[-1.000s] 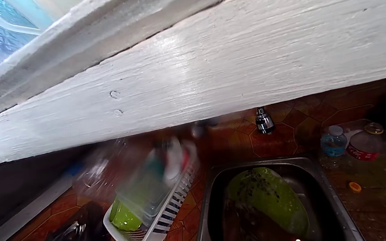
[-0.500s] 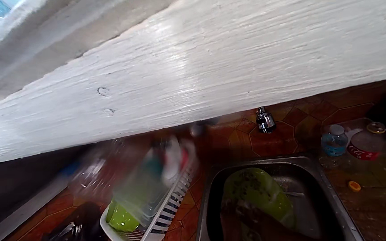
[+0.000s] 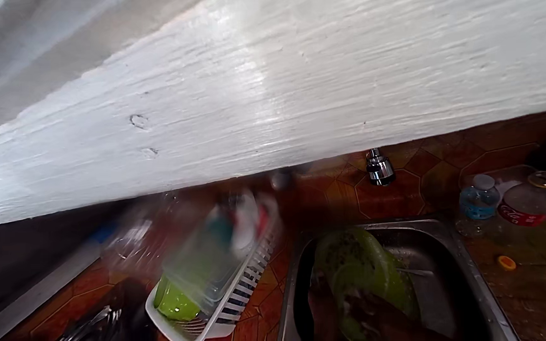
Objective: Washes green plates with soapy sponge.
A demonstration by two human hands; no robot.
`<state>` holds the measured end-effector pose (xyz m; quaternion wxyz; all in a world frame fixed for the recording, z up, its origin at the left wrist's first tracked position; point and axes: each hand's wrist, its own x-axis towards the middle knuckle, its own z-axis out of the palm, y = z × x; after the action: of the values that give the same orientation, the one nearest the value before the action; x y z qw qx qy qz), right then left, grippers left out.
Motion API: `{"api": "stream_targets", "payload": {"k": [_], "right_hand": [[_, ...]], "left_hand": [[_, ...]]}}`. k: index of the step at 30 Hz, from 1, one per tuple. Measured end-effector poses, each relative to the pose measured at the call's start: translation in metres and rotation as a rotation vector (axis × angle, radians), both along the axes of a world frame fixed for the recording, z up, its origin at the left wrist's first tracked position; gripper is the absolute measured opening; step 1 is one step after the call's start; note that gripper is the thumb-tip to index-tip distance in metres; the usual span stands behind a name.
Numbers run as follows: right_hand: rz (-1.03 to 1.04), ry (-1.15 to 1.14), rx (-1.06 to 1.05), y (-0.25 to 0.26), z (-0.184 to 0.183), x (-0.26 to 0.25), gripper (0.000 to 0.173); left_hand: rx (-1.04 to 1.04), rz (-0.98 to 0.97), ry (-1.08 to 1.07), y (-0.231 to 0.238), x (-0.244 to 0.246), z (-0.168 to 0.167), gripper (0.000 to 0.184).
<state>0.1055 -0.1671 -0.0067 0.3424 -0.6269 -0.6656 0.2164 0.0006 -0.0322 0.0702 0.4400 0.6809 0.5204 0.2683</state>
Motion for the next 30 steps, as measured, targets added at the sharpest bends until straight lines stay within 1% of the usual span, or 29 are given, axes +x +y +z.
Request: {"api": "stream_targets", "payload": {"k": [2,4,6,8,10,12,15,17,19,21,22,23,25,26,27,28,30], "right_hand": [[0.02,-0.042,0.086,0.01,0.015,0.001,0.039],[-0.028,-0.066,0.134,0.017,0.027,0.006,0.039],[0.003,-0.083,0.141,0.009,0.029,0.009,0.04],[0.105,-0.123,0.093,-0.004,0.019,0.016,0.042],[0.149,-0.161,0.023,-0.015,0.002,0.032,0.047],[0.107,-0.186,-0.056,-0.018,-0.008,0.05,0.05],[-0.023,-0.096,-0.121,-0.015,0.002,0.041,0.049],[-0.021,-0.059,-0.056,-0.009,0.012,0.026,0.05],[0.054,-0.099,0.058,-0.001,0.014,0.014,0.044],[0.047,-0.141,0.154,0.007,0.011,0.015,0.04],[0.009,-0.151,0.153,0.009,0.007,0.022,0.042],[-0.047,-0.142,0.095,0.01,0.003,0.031,0.045],[-0.192,-0.09,-0.09,0.011,-0.002,0.048,0.051],[-0.226,-0.069,-0.185,0.011,0.0,0.054,0.054],[-0.22,-0.063,-0.235,0.009,0.005,0.051,0.054],[-0.18,-0.066,-0.234,0.004,0.009,0.041,0.053],[-0.041,-0.089,-0.084,-0.007,0.009,0.018,0.048]], "left_hand": [[-0.019,-0.05,0.01,-0.009,0.006,-0.003,0.044],[0.0,-0.077,-0.007,-0.015,0.008,-0.001,0.041],[0.011,-0.083,-0.027,-0.016,0.007,0.004,0.041],[0.025,-0.054,-0.035,-0.008,-0.001,0.011,0.041],[0.05,0.003,-0.016,-0.001,-0.009,0.013,0.04],[0.064,0.014,-0.015,0.005,-0.01,0.013,0.041],[0.052,0.017,-0.031,0.001,-0.006,0.014,0.041],[0.05,-0.024,-0.036,-0.004,0.0,0.012,0.042],[0.039,-0.068,0.002,-0.009,0.002,0.005,0.042],[0.007,-0.081,0.028,-0.014,0.0,0.0,0.043],[0.006,-0.087,0.026,-0.014,-0.002,0.0,0.043],[0.005,-0.088,0.017,-0.015,-0.004,0.001,0.043],[0.0,-0.053,-0.017,-0.014,-0.008,0.001,0.042],[-0.005,-0.03,-0.034,-0.012,-0.008,0.001,0.042],[-0.013,-0.016,-0.045,-0.01,-0.008,0.0,0.042],[-0.017,-0.007,-0.049,-0.009,-0.009,-0.002,0.042],[-0.018,0.003,-0.061,-0.006,-0.006,-0.006,0.042]]}}
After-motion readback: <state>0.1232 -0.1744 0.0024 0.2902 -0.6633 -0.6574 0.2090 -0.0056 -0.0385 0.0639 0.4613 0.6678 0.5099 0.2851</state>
